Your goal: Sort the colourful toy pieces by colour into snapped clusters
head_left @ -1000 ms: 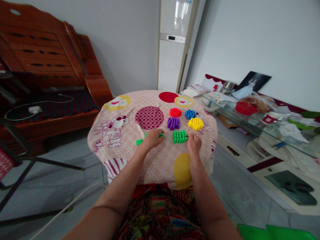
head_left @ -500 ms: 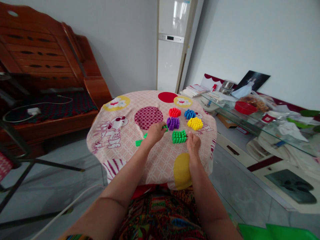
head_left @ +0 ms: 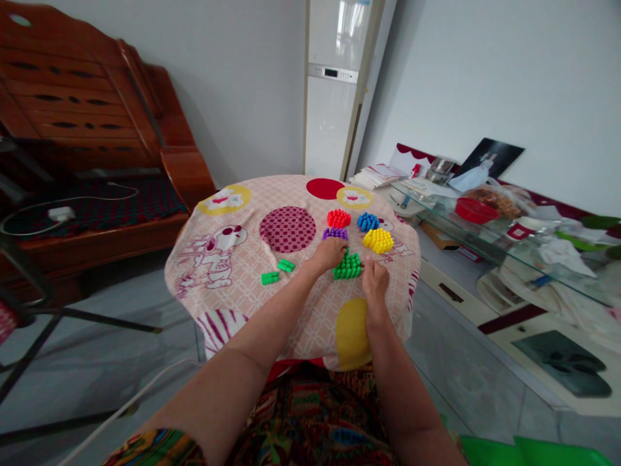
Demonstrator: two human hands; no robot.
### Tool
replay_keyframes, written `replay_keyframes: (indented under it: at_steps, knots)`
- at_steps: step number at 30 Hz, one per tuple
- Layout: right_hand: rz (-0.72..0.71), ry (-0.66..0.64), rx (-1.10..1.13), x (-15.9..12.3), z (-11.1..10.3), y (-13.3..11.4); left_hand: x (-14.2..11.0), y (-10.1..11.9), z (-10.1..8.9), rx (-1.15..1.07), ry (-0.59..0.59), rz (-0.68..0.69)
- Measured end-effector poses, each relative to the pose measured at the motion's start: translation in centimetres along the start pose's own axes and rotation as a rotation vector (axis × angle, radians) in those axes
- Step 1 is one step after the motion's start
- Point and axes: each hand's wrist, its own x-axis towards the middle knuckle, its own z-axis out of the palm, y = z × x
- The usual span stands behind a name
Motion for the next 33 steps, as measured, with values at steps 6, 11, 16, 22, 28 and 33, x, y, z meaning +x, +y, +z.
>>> replay_keyframes:
  at_steps: [6, 11, 16, 22, 28, 33]
  knots:
    - [-0.003, 0.008, 0.011, 0.0, -0.1, -0.1, -0.7, 0.2, -0.2, -0.018, -0.008, -0.017]
    - [0.006, -0.002, -0.007, -0.1, -0.3, -0.5, -2.8, -1.3, -2.7, -0.064, 0.142, -0.042]
    - [0.019, -0.001, 0.019, -0.1, -0.4, -0.5, -6.9, -6.0, -6.6, -0.009, 0.164, -0.164]
    - [0.035, -0.014, 0.032, 0.0, -0.2, -0.4, -11.8, -10.4, -7.6, 0.048, 0.011, -0.276]
    - [0.027, -0.014, 0.029, 0.0, -0.2, -0.3, -13.5, -10.8, -6.0, 0.117, -0.115, -0.276]
    - [-0.002, 0.014, 0.027, 0.1, -0.1, -0.2, -13.1, -9.6, -6.4, 0.066, -0.043, -0.274]
